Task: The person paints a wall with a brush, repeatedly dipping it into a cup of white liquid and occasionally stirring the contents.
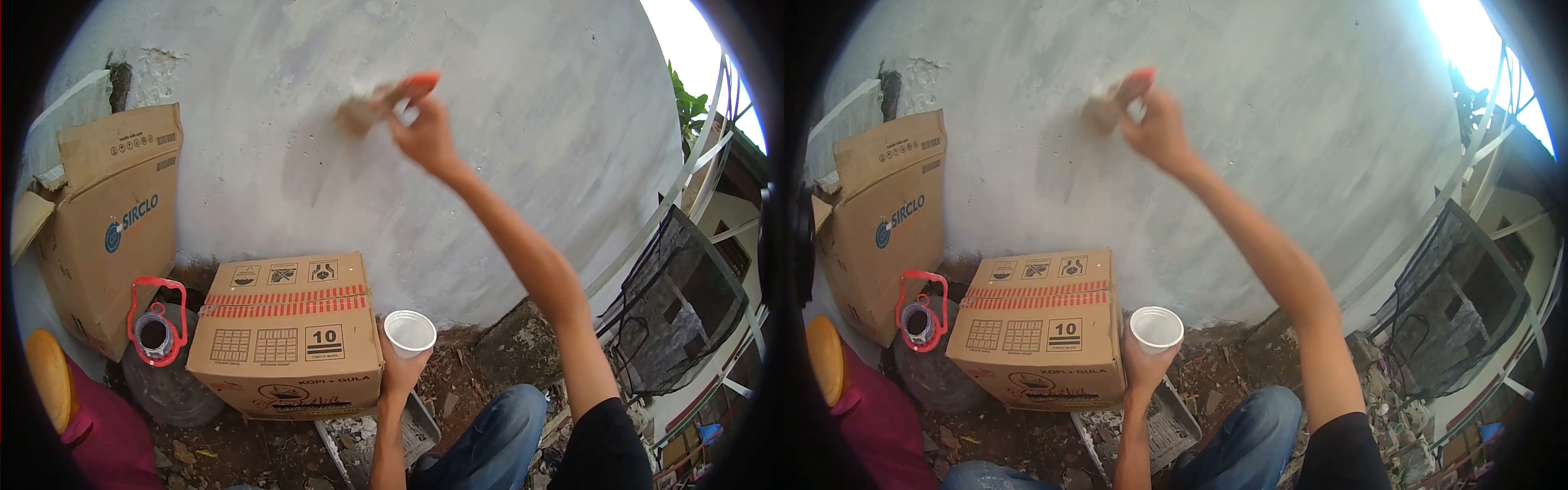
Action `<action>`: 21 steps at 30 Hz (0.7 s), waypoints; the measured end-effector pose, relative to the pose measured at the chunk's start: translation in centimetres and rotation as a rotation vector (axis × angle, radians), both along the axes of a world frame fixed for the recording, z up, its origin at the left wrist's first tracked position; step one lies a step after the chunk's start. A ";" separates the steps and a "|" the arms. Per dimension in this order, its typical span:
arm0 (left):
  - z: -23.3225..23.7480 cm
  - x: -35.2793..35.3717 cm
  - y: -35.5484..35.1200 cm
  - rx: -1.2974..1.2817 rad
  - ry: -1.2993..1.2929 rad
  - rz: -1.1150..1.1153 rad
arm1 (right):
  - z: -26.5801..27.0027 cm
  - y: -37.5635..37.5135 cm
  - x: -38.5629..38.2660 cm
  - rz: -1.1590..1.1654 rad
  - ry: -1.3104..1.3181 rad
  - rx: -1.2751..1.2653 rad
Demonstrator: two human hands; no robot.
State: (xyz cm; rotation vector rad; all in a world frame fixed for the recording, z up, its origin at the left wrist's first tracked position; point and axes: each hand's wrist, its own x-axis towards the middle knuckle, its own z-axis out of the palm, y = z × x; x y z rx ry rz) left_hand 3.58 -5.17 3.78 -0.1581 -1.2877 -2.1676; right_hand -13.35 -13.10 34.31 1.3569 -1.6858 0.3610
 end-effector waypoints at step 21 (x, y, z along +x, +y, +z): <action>-2.2 -0.5 1.7 -0.049 -0.040 -0.002 | -13.6 -0.1 1.9 0.032 0.447 0.810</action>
